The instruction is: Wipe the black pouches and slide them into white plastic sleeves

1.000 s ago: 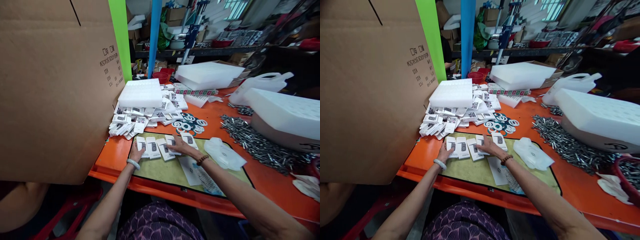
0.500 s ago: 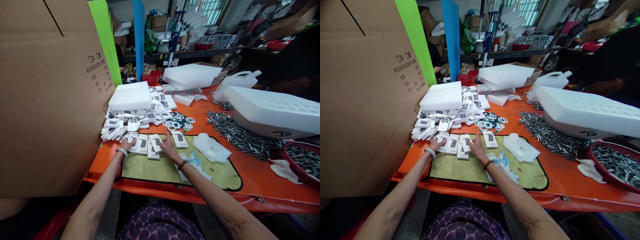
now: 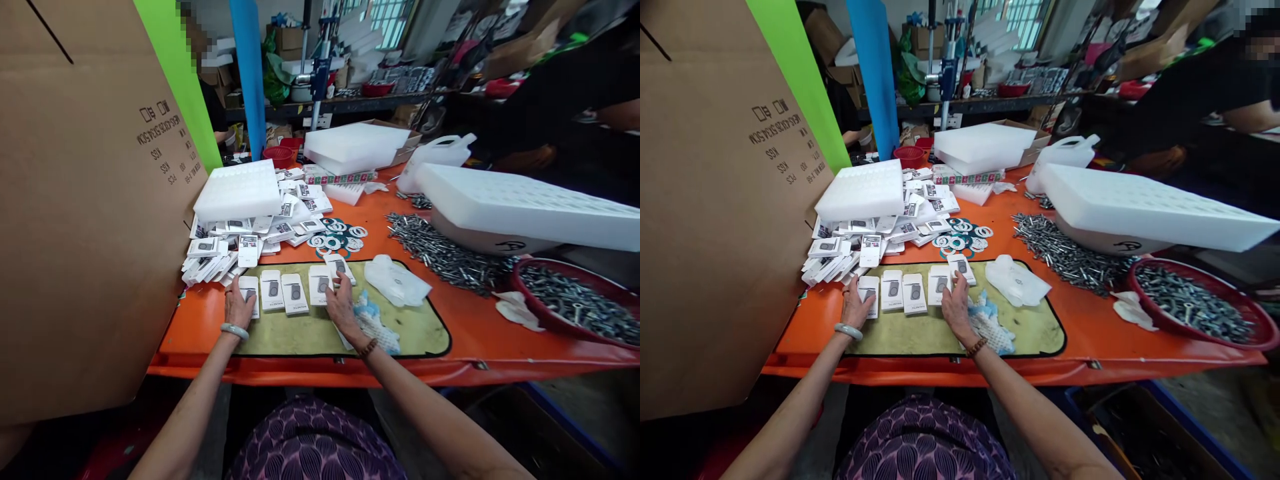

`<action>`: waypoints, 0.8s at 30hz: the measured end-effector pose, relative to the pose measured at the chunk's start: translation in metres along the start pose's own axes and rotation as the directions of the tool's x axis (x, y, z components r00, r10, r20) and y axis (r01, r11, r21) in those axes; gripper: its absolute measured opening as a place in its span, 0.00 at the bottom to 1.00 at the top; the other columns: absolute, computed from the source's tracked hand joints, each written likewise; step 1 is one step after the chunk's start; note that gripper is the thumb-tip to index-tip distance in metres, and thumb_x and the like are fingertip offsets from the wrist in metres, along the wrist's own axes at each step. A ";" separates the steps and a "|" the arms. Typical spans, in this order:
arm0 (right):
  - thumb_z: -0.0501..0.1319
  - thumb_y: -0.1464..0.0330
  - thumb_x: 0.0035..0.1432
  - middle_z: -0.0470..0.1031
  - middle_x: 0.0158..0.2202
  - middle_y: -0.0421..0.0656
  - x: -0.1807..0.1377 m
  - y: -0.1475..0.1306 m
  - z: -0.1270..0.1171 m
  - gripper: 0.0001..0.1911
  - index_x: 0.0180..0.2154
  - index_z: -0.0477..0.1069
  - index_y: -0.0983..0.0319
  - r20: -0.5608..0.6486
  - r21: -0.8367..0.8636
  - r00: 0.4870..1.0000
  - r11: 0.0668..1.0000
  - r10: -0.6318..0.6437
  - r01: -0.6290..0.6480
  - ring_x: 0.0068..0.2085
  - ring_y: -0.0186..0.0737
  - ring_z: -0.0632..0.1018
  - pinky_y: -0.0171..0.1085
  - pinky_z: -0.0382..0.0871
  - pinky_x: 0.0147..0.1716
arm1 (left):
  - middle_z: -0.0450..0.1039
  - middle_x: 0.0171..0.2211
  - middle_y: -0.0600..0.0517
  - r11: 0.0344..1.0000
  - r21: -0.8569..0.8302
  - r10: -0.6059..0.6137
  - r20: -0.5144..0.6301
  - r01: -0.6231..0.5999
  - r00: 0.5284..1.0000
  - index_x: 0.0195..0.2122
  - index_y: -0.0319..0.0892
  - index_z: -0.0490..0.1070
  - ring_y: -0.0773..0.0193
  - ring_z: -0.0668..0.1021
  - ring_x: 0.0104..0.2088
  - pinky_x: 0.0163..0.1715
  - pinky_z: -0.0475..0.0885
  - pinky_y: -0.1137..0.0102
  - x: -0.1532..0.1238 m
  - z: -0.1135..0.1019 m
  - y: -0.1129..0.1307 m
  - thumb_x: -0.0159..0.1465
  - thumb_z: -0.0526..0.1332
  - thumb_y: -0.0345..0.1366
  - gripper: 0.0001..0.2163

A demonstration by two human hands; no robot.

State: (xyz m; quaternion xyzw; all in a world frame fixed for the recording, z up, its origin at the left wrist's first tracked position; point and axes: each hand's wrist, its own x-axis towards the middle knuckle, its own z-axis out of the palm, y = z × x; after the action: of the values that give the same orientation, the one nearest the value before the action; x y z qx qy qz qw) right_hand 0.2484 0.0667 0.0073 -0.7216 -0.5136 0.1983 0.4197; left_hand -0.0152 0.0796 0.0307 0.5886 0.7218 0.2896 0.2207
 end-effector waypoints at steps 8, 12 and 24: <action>0.51 0.69 0.55 0.64 0.54 0.57 -0.005 0.004 0.013 0.28 0.58 0.56 0.67 0.252 -0.135 0.950 0.965 -0.185 0.223 0.57 0.52 0.64 0.52 0.59 0.58 | 0.52 0.64 0.34 0.981 0.149 0.115 0.056 -0.123 0.992 0.61 0.37 0.58 0.46 0.60 0.63 0.58 0.61 0.53 -0.013 0.016 0.000 0.61 0.58 0.37 0.27; 0.53 0.67 0.55 0.63 0.55 0.56 -0.016 0.002 0.018 0.29 0.58 0.56 0.66 0.318 -0.099 0.924 0.962 -0.212 0.255 0.58 0.52 0.64 0.53 0.59 0.59 | 0.42 0.68 0.36 0.944 0.303 0.127 0.024 -0.128 0.992 0.62 0.40 0.59 0.34 0.50 0.66 0.59 0.54 0.42 -0.030 0.020 0.014 0.61 0.59 0.46 0.29; 0.61 0.65 0.46 0.71 0.50 0.51 -0.007 -0.011 0.030 0.36 0.57 0.55 0.63 0.330 0.224 0.935 0.951 0.132 -0.213 0.50 0.50 0.74 0.52 0.67 0.53 | 0.44 0.67 0.37 0.969 0.234 0.071 0.044 -0.080 0.996 0.59 0.42 0.60 0.41 0.62 0.61 0.56 0.63 0.51 -0.012 -0.004 -0.016 0.52 0.68 0.38 0.33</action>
State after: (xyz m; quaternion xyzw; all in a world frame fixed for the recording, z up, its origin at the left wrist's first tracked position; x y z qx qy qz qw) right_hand 0.2177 0.0735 -0.0014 -0.6635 -0.4775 0.4104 0.4041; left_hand -0.0270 0.0648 0.0227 0.6427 0.7241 0.1997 0.1510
